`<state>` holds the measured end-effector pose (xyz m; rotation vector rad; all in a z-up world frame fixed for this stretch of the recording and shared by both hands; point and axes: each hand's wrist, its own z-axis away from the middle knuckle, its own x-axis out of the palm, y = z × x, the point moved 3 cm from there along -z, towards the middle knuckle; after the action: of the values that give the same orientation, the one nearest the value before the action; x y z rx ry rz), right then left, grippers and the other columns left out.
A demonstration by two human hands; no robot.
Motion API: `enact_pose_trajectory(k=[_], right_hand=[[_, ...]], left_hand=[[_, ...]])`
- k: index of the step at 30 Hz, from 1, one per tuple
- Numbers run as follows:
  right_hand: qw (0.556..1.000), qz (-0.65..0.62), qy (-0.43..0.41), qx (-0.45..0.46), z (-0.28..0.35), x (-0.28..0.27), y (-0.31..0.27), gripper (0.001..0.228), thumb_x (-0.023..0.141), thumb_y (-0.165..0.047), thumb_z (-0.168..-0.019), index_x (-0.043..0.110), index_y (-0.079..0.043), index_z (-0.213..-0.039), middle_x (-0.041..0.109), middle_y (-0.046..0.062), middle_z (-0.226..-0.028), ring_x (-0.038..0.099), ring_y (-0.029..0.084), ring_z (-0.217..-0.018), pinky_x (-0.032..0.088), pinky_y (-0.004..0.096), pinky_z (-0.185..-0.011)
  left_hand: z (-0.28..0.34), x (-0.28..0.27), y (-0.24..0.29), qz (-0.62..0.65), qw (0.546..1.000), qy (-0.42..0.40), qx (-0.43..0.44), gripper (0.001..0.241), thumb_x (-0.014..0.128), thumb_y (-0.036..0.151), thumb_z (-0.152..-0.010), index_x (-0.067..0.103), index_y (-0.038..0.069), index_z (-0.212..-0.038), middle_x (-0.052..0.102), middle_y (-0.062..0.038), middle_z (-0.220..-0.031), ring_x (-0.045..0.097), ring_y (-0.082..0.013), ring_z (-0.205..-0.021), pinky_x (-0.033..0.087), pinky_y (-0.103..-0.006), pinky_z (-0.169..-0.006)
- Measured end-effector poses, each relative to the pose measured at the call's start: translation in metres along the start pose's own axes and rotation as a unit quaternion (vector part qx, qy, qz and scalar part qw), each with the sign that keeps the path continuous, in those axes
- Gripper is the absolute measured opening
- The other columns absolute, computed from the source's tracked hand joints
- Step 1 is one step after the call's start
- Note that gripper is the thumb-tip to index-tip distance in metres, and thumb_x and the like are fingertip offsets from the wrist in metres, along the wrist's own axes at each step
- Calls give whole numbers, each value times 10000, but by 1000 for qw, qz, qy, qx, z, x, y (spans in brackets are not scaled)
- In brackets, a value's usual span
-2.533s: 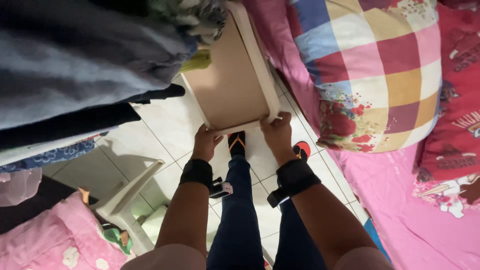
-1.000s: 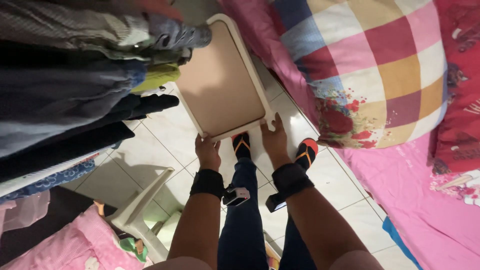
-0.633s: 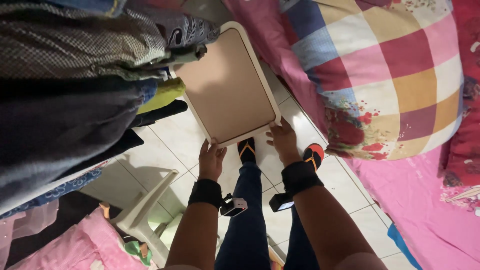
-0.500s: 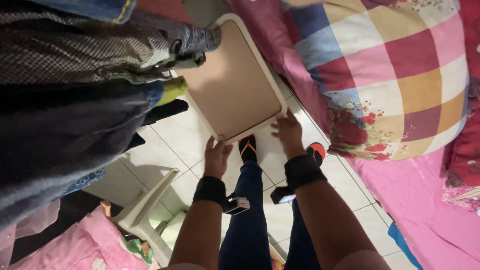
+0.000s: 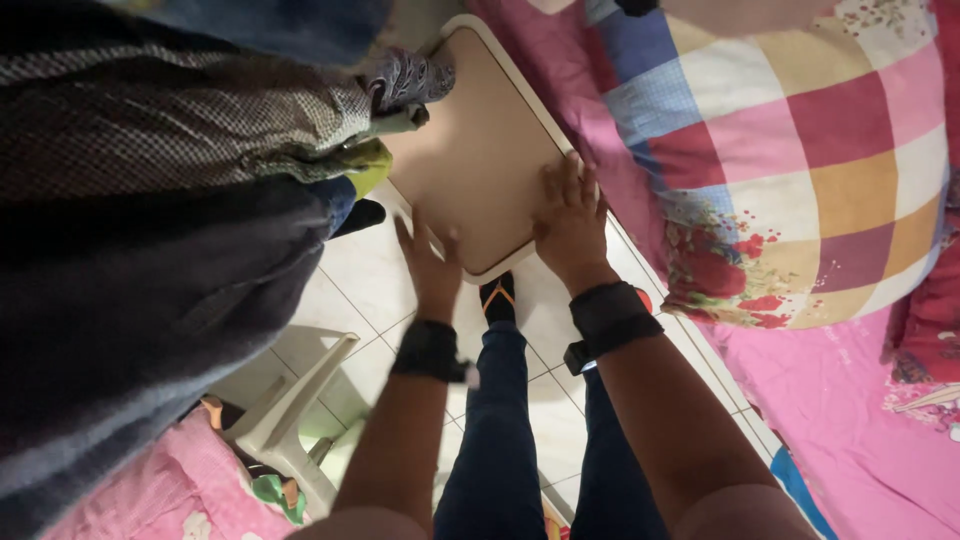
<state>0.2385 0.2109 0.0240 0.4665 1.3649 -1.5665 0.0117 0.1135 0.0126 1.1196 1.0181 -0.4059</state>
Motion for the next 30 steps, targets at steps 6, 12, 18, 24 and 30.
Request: enact_pose_trajectory(k=[6,12,18,24,30], right_hand=[[997,-51,34,37,10,11,14,867,733,-273,-889,288,-98,-1612,160,231,-1699,204,455,-1543,280,654,-1160],[992,-103,57,42,22,14,16,999,811,-262,-831,227,28,-1587,184,280,-1662,187,496,-1534,260,571,-1209],[989,-127,59,41,20,14,17,1056,847,-237,-792,214,22,-1596,175,275,-1665,144,488,-1542,215,504,-1255],[986,-143,63,53,35,6,20,1018,829,-253,-841,208,1,-1606,207,268,-1670,177,447,-1551,249,491,-1235],[887,-365,-74,274,60,11,17,935,696,-294,-949,120,-54,-1645,581,242,-1278,593,361,-1182,516,426,-1016]], left_hand=[[-115,4,-33,-78,990,-13,119,559,639,275,-1037,462,32,-1507,503,-307,-1467,490,-472,-1354,429,-523,-1138],[-161,39,-99,-115,977,-68,169,287,608,259,-1078,698,84,-1286,698,-191,-1311,634,-386,-1242,489,-479,-1098],[-182,50,-113,-150,965,-59,209,326,585,282,-1070,673,65,-1296,678,-210,-1322,630,-412,-1240,484,-502,-1084],[-154,30,-83,-197,956,-46,212,399,567,309,-1060,617,21,-1332,642,-253,-1340,608,-452,-1238,462,-529,-1072],[-26,6,-59,-116,981,-4,153,677,578,269,-1071,266,-87,-1554,385,-408,-1540,413,-547,-1417,333,-517,-1193]])
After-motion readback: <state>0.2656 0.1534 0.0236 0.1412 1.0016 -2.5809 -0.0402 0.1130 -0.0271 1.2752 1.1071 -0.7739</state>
